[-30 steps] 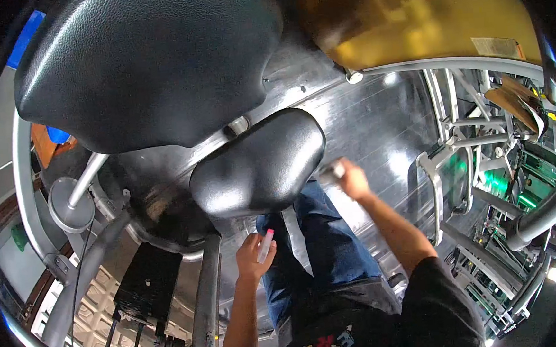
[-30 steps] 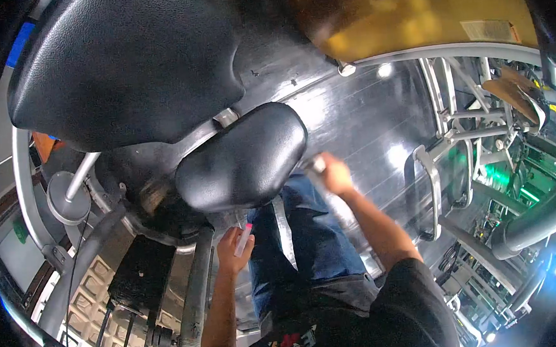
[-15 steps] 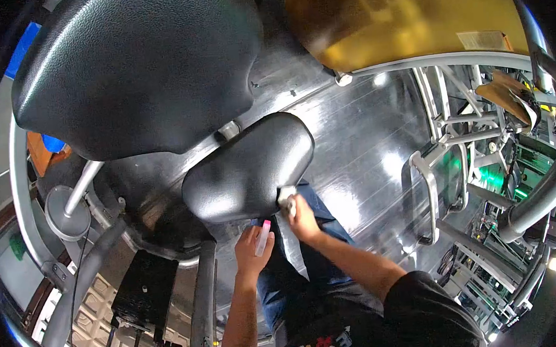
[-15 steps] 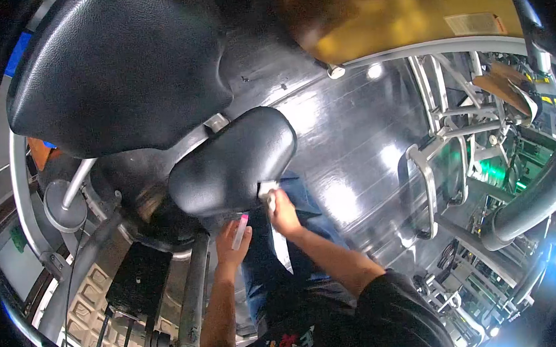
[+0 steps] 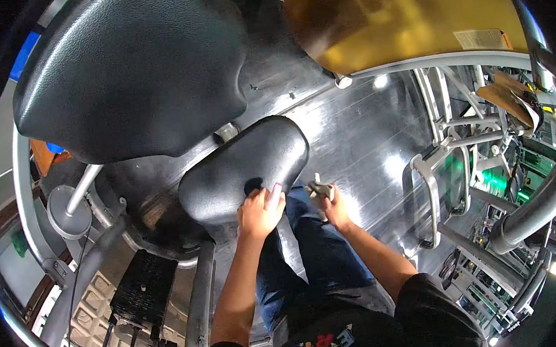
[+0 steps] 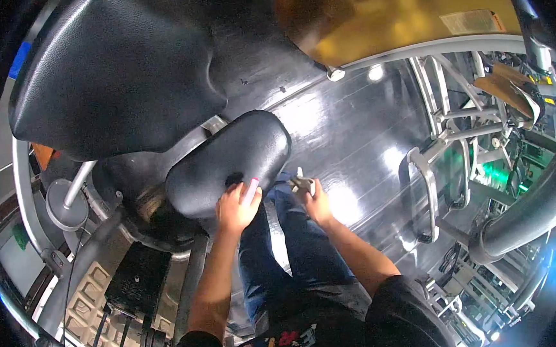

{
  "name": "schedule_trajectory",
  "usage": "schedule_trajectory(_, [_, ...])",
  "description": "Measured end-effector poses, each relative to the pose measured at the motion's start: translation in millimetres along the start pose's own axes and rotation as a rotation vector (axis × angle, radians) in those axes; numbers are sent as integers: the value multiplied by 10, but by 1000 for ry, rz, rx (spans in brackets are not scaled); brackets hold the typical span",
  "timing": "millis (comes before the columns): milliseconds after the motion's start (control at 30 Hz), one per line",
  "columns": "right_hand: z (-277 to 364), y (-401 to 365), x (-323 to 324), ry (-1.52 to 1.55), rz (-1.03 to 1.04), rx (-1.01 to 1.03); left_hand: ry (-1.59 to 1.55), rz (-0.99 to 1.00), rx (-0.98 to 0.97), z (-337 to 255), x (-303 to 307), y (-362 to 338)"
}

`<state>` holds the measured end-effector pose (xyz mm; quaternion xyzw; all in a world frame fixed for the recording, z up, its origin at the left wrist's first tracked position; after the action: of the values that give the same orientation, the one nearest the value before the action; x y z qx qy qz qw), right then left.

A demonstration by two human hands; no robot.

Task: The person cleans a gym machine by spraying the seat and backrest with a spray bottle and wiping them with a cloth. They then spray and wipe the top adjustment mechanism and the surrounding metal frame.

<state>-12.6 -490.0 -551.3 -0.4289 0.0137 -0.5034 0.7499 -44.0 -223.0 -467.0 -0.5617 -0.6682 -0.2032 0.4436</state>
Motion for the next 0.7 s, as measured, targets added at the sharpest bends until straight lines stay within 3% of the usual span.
schedule_trajectory(67, [-25,7,68,-70,-124,28,-31,35,1,2,-95,96])
schedule_trajectory(233, [107,20,189,12,-4,-118,-77,0,206,137,-318,-128])
schedule_trajectory(300, [81,142,161,103,-169,14,-196,31,199,147,-256,-234])
schedule_trajectory(333, [117,273,129,113,-170,27,-288,-49,240,163,-283,-341])
schedule_trajectory(400, [258,550,127,121,-349,203,-335,98,254,278,-365,-433])
schedule_trajectory(467, [543,826,-27,282,-333,180,-325,124,268,376,-443,-550])
schedule_trajectory(533, [843,1027,-271,97,-345,304,-324,140,280,482,-549,-596])
schedule_trajectory(600, [1009,1023,-727,-122,-534,379,-387,219,306,568,-646,-631])
schedule_trajectory(667, [1156,786,-1013,-284,-364,518,-396,180,290,556,-629,-628])
schedule_trajectory(700, [1195,618,-1064,-430,-169,625,-405,141,277,552,-618,-636])
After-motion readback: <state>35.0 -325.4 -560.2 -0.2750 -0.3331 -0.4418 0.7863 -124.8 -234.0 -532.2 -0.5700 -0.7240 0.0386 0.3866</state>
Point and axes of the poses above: each hand's wrist, its own y-axis towards the middle knuckle, its own x-axis out of the back of the hand, z = x × y, the point moved 2 cm from there along y, towards the middle knuckle, and after that the axes turned 7 degrees about y, right-handed, at the moved point
